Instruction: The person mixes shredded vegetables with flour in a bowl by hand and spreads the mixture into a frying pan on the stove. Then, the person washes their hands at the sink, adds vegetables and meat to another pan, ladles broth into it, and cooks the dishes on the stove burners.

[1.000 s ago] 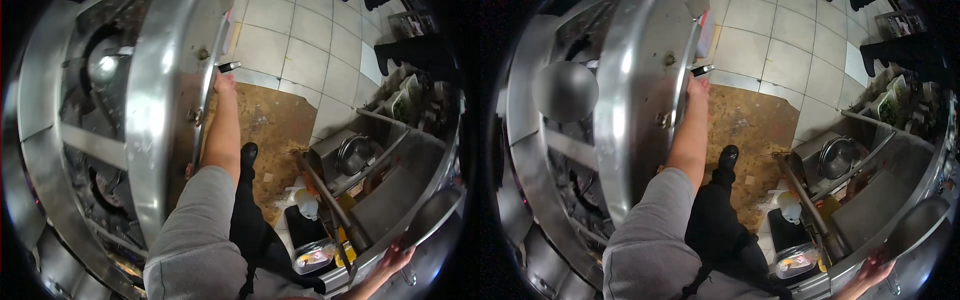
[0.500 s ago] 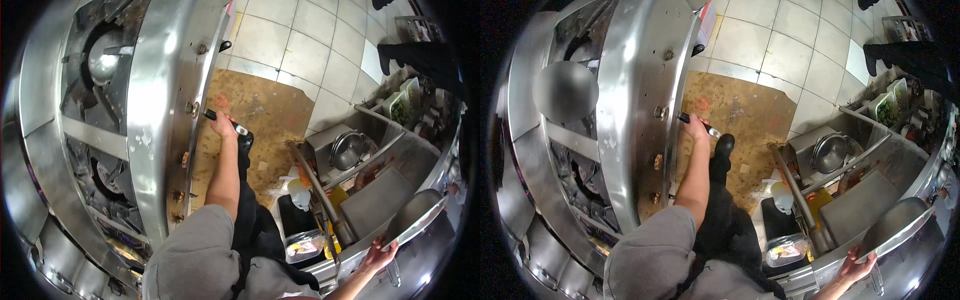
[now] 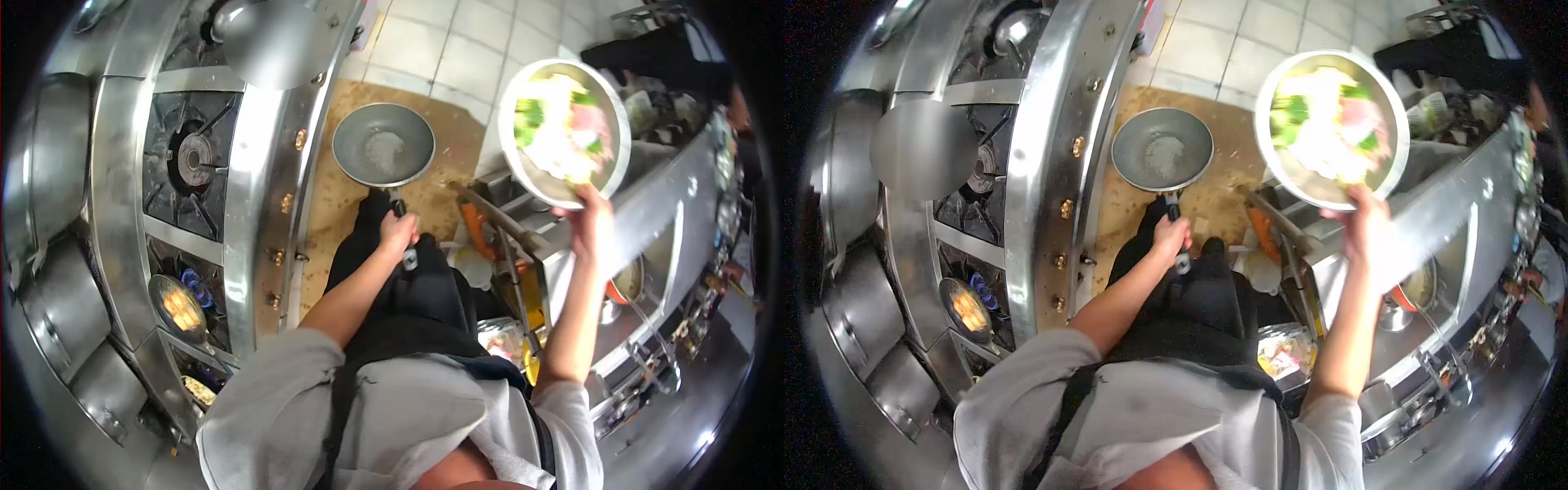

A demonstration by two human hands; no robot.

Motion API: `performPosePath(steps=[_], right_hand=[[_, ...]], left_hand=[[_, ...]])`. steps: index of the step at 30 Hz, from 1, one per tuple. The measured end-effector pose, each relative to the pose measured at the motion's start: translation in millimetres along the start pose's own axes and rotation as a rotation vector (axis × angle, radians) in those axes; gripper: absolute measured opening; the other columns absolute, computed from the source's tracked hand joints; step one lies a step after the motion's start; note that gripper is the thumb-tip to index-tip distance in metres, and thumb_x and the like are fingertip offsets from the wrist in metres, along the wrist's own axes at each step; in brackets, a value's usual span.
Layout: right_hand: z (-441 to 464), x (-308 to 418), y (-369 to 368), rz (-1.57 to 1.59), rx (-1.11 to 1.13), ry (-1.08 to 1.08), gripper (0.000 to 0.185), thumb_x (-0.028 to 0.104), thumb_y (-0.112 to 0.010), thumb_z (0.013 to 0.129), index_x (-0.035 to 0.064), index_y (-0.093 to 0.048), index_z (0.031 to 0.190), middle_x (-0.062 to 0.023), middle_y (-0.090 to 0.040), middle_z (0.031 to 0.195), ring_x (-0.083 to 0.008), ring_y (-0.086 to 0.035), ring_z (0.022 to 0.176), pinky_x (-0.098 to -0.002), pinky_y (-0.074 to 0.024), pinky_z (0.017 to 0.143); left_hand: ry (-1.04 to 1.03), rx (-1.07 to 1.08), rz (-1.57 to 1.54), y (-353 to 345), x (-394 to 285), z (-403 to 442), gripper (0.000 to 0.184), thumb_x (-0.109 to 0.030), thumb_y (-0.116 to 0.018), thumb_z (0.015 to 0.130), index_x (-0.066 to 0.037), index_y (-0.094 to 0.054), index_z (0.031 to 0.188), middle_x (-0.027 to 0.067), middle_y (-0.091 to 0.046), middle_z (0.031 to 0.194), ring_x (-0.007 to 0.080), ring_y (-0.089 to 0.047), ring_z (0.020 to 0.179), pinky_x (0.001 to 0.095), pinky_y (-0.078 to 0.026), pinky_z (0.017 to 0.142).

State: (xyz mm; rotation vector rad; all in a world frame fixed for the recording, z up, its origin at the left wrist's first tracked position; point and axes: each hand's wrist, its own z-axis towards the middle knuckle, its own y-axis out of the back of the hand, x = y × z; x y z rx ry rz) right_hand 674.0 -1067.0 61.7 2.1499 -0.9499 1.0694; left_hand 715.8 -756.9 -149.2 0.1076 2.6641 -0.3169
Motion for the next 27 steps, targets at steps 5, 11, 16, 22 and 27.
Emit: performPosePath(steps=[5,11,16,22,27], right_hand=[[-33,10,-30,-0.190,0.220,0.125,0.032,0.015,-0.051,0.085,-0.0114,-0.058,0.103,-0.0138,-0.065,0.081,-0.0184,-0.054,0.042,-0.0289,-0.0445,0.039],[-99,36,-60,-1.040,-0.078,1.166,0.042,0.017,-0.056,0.086,0.0015,-0.053,0.125,-0.0165,-0.065,0.073,-0.0293,-0.065,0.057,-0.0416,-0.0515,0.055],[-127,70,-52,-0.979,-0.250,1.563,0.059,0.007,-0.060,0.079,0.0170,-0.050,0.136,-0.0091,-0.064,0.079,-0.0275,-0.065,0.068,-0.0414,-0.0521,0.064],[-154,125,-22,-1.076,-0.419,1.550,0.058,0.009,-0.057,0.082,0.0165,-0.045,0.139,-0.0095,-0.065,0.081,-0.0293,-0.066,0.071,-0.0417,-0.0515,0.062],[-205,108,88,-0.751,-0.581,0.932,0.051,0.020,-0.052,0.084,0.0095,-0.043,0.134,-0.0255,-0.067,0.091,-0.0442,-0.066,0.079,-0.0541,-0.0503,0.073]], left_hand=[[-0.145,0.166,0.374,24,-23,-137,0.014,-0.012,-0.059,0.087,-0.005,-0.047,0.087,0.0033,-0.050,0.058,0.0132,-0.048,0.039,0.0300,-0.041,0.037],[-0.327,0.301,0.400,9,-62,-275,0.014,-0.010,-0.060,0.086,-0.005,-0.048,0.088,0.0013,-0.049,0.059,0.0106,-0.047,0.042,0.0274,-0.041,0.039],[-0.427,0.328,0.363,-2,-73,-316,0.014,-0.007,-0.058,0.087,-0.005,-0.044,0.086,0.0024,-0.050,0.059,0.0108,-0.048,0.041,0.0271,-0.042,0.038],[-0.449,0.283,0.418,1,-73,-330,0.015,-0.012,-0.062,0.087,-0.004,-0.049,0.089,0.0003,-0.049,0.059,0.0098,-0.045,0.042,0.0252,-0.039,0.041],[-0.435,0.280,0.607,7,-78,-322,0.014,-0.013,-0.061,0.088,-0.005,-0.050,0.087,0.0002,-0.049,0.061,0.0098,-0.044,0.042,0.0249,-0.038,0.041]])
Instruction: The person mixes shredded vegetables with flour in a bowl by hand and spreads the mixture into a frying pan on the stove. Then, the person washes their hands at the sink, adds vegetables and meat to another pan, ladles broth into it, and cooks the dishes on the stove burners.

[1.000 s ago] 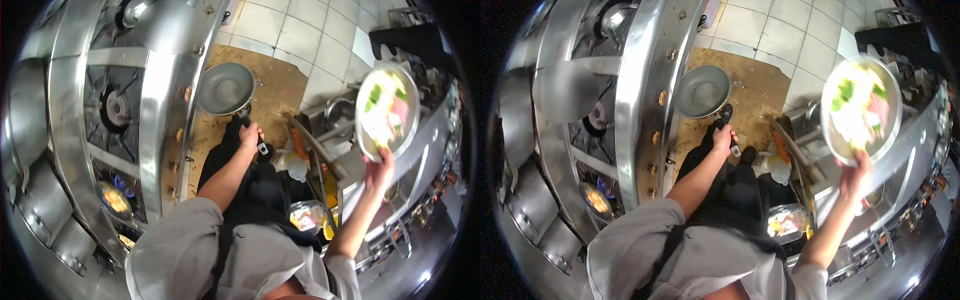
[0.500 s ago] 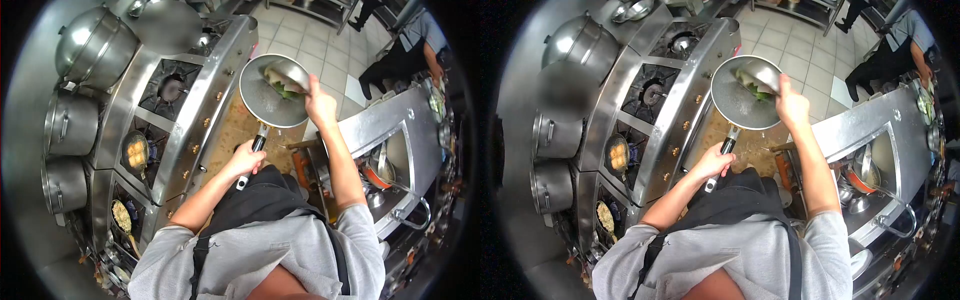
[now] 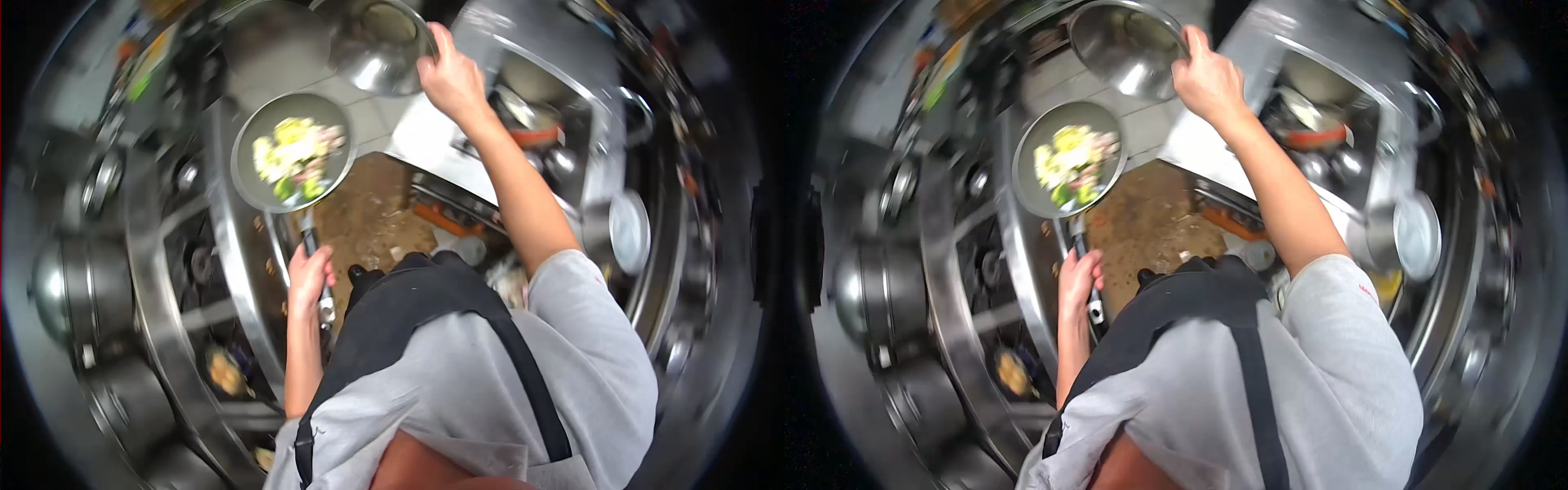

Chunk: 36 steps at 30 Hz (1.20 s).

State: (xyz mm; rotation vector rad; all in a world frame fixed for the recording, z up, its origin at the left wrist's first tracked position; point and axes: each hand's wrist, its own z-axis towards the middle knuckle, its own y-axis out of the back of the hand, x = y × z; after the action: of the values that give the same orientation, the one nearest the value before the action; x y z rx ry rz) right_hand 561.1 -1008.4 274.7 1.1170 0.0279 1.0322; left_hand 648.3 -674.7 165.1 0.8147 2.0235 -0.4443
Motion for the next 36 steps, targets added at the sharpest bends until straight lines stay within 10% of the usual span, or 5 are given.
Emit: performPosePath(steps=[7,18,30,32,36], right_hand=[[-137,-196,53,0.485,-0.148,-0.979,0.032,0.018,-0.049,0.086,-0.0018,-0.063,0.106,-0.0121,-0.062,0.061,-0.0155,-0.052,0.037,-0.0302,-0.0411,0.034],[-145,-291,33,0.858,0.059,-1.322,0.034,0.029,-0.043,0.096,-0.0015,-0.057,0.093,-0.0112,-0.065,0.070,-0.0144,-0.056,0.048,-0.0271,-0.0450,0.041],[-72,-336,24,1.106,-0.264,-1.260,0.029,0.023,-0.043,0.099,-0.0008,-0.057,0.107,-0.0172,-0.069,0.090,-0.0271,-0.068,0.069,-0.0391,-0.0551,0.057],[-70,-343,37,-0.263,-0.364,-0.627,0.026,0.022,-0.049,0.095,0.0001,-0.059,0.105,-0.0189,-0.069,0.095,-0.0335,-0.067,0.071,-0.0447,-0.0550,0.066],[-31,-411,92,-0.965,-0.301,0.008,0.022,0.021,-0.052,0.088,0.0057,-0.067,0.093,-0.0193,-0.070,0.090,-0.0367,-0.068,0.081,-0.0471,-0.0540,0.072]], left_hand=[[0.036,0.062,-0.026,22,9,5,0.012,-0.012,-0.058,0.087,-0.004,-0.049,0.085,0.0023,-0.048,0.060,0.0124,-0.045,0.042,0.0270,-0.040,0.040],[0.068,0.013,0.003,7,19,-18,0.012,-0.011,-0.057,0.087,-0.005,-0.048,0.084,0.0023,-0.048,0.059,0.0127,-0.044,0.042,0.0268,-0.038,0.040],[0.049,-0.085,-0.068,-26,21,-49,0.008,-0.009,-0.054,0.089,-0.005,-0.048,0.086,0.0023,-0.047,0.061,0.0123,-0.043,0.043,0.0260,-0.038,0.039],[0.065,-0.126,-0.117,-29,22,-53,0.009,-0.009,-0.055,0.090,-0.005,-0.047,0.087,0.0025,-0.047,0.061,0.0125,-0.043,0.042,0.0261,-0.038,0.039],[0.080,-0.153,-0.142,-26,27,-54,0.010,-0.010,-0.058,0.089,-0.005,-0.048,0.088,0.0022,-0.047,0.060,0.0123,-0.043,0.041,0.0258,-0.038,0.039]])
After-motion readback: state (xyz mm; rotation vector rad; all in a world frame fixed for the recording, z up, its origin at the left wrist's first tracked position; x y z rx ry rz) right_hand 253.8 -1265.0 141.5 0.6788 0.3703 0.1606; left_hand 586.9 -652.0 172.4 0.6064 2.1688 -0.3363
